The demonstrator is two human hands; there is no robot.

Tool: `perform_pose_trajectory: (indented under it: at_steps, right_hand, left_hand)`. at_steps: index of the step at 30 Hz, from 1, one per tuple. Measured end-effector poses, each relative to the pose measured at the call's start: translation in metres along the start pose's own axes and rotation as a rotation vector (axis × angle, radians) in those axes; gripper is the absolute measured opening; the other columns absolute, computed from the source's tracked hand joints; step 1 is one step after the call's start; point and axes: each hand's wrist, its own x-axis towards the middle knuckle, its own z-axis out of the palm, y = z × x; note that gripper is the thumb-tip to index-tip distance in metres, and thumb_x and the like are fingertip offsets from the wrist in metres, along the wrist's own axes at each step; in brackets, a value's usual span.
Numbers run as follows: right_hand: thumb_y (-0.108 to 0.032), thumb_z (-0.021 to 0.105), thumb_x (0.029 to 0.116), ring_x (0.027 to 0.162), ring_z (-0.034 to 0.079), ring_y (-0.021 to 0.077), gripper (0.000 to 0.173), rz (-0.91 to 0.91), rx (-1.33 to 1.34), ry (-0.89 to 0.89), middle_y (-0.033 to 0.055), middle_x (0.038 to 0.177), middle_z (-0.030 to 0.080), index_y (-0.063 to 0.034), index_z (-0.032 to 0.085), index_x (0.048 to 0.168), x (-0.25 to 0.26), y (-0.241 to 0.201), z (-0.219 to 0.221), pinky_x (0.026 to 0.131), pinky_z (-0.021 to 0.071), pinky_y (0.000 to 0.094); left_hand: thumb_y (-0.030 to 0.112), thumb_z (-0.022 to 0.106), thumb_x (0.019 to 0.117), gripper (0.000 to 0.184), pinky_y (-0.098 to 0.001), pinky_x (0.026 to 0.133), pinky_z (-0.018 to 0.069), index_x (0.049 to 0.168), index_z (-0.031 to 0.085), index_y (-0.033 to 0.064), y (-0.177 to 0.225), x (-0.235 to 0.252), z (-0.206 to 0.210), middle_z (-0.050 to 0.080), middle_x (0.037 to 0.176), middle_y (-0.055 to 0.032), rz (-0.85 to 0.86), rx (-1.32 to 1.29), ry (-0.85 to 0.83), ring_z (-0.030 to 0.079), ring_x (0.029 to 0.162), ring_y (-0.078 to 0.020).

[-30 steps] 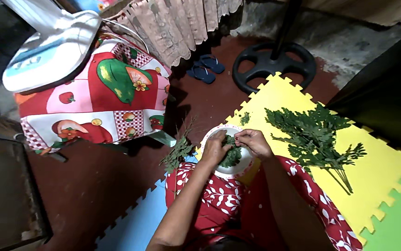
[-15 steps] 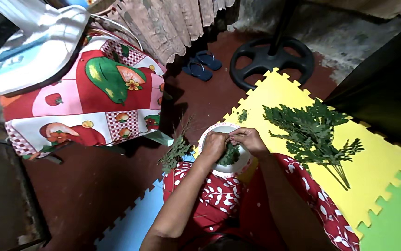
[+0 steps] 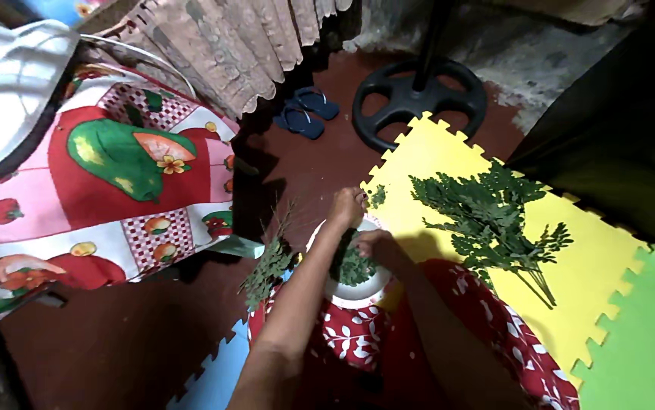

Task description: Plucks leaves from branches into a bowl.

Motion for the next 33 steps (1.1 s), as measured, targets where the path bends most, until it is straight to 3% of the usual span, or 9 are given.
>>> perform_pose_trajectory:
  at_steps: [2, 7, 11, 14, 17, 22, 25, 30, 33]
  right_hand:
    - [-0.008, 0.049, 0.1060, 0.123, 0.062, 0.0388, 0.031, 0.075, -0.154, -0.115, 0.0275, 0.127, 0.066, 0.0076, 0.066, 0.127, 0.003, -0.014, -0.001, 0.110, 0.0424, 0.0510]
    - [-0.006, 0.051, 0.1035, 0.123, 0.060, 0.0394, 0.028, 0.222, -0.174, -0.127, 0.0301, 0.125, 0.063, 0.0128, 0.064, 0.119, 0.012, -0.025, -0.011, 0.107, 0.0432, 0.0506]
    - [-0.009, 0.049, 0.1061, 0.130, 0.056, 0.0378, 0.031, 0.177, -0.228, -0.065, 0.0281, 0.131, 0.063, 0.0102, 0.064, 0.126, 0.012, -0.020, -0.014, 0.117, 0.0356, 0.0474]
    - [-0.002, 0.053, 0.1021, 0.120, 0.063, 0.0358, 0.024, 0.064, -0.117, 0.086, 0.0265, 0.120, 0.068, 0.0102, 0.069, 0.116, 0.005, -0.014, -0.009, 0.110, 0.0440, 0.0458]
    - [-0.004, 0.065, 0.0952, 0.103, 0.069, 0.0343, 0.016, -0.049, -0.013, 0.183, 0.0242, 0.104, 0.072, 0.0087, 0.074, 0.100, 0.005, -0.002, 0.002, 0.098, 0.0513, 0.0501]
    - [-0.013, 0.059, 0.1030, 0.110, 0.066, 0.0373, 0.026, 0.028, -0.125, 0.009, 0.0259, 0.115, 0.070, 0.0065, 0.071, 0.115, 0.003, -0.019, 0.016, 0.101, 0.0478, 0.0529]
    - [-0.010, 0.057, 0.1038, 0.110, 0.066, 0.0351, 0.025, 0.075, -0.144, -0.062, 0.0247, 0.118, 0.069, 0.0055, 0.070, 0.119, -0.003, -0.032, 0.034, 0.102, 0.0478, 0.0502]
    - [-0.006, 0.055, 0.1042, 0.101, 0.068, 0.0285, 0.024, 0.044, -0.076, -0.184, 0.0235, 0.114, 0.069, 0.0079, 0.068, 0.118, -0.026, -0.059, 0.068, 0.095, 0.0520, 0.0430]
    - [-0.004, 0.054, 0.1039, 0.089, 0.066, 0.0162, 0.022, 0.024, 0.092, -0.263, 0.0175, 0.106, 0.069, 0.0087, 0.067, 0.116, -0.040, -0.075, 0.087, 0.085, 0.0547, 0.0324]
  left_hand:
    - [0.008, 0.051, 0.1059, 0.024, -0.0590, 0.094, 0.0519, 0.115, 0.068, -0.0071, 0.006, 0.028, 0.018, 0.068, 0.110, -0.0285, -0.025, 0.085, -0.074, 0.067, 0.104, -0.0432]
    - [0.008, 0.058, 0.1009, 0.023, -0.0661, 0.099, 0.0465, 0.117, 0.069, -0.0052, 0.004, 0.074, 0.054, 0.066, 0.121, -0.0295, -0.072, 0.346, -0.218, 0.061, 0.119, -0.0481]
    - [0.013, 0.066, 0.0971, 0.035, -0.0711, 0.107, 0.0365, 0.128, 0.065, -0.0016, 0.004, 0.069, 0.049, 0.051, 0.145, -0.0268, -0.060, 0.422, -0.250, 0.045, 0.138, -0.0473]
    - [0.015, 0.064, 0.0989, 0.025, -0.0635, 0.111, 0.0363, 0.116, 0.072, -0.0022, 0.001, 0.017, 0.009, 0.062, 0.133, -0.0233, 0.013, 0.446, -0.145, 0.053, 0.131, -0.0412]
    - [0.029, 0.059, 0.1042, 0.035, -0.0563, 0.114, 0.0357, 0.115, 0.073, -0.0016, -0.010, -0.075, -0.040, 0.067, 0.125, -0.0211, -0.046, 0.451, -0.038, 0.059, 0.126, -0.0374]
    - [0.031, 0.068, 0.0988, 0.056, -0.0597, 0.110, 0.0404, 0.142, 0.054, -0.0021, -0.054, -0.222, -0.060, 0.052, 0.143, -0.0296, -0.545, 0.379, 0.022, 0.050, 0.134, -0.0458]
    - [0.022, 0.061, 0.1028, 0.046, -0.0544, 0.111, 0.0424, 0.142, 0.054, -0.0014, -0.089, -0.259, -0.048, 0.054, 0.143, -0.0269, -0.691, 0.207, 0.061, 0.053, 0.133, -0.0412]
    - [0.011, 0.047, 0.1081, 0.032, -0.0517, 0.110, 0.0431, 0.128, 0.064, -0.0076, -0.100, -0.285, -0.041, 0.065, 0.127, -0.0273, -0.589, 0.014, 0.316, 0.062, 0.124, -0.0392]
    - [0.006, 0.045, 0.1071, 0.030, -0.0422, 0.096, 0.0519, 0.124, 0.065, -0.0077, -0.087, -0.297, -0.047, 0.071, 0.111, -0.0207, -0.463, -0.171, 0.470, 0.069, 0.101, -0.0274]
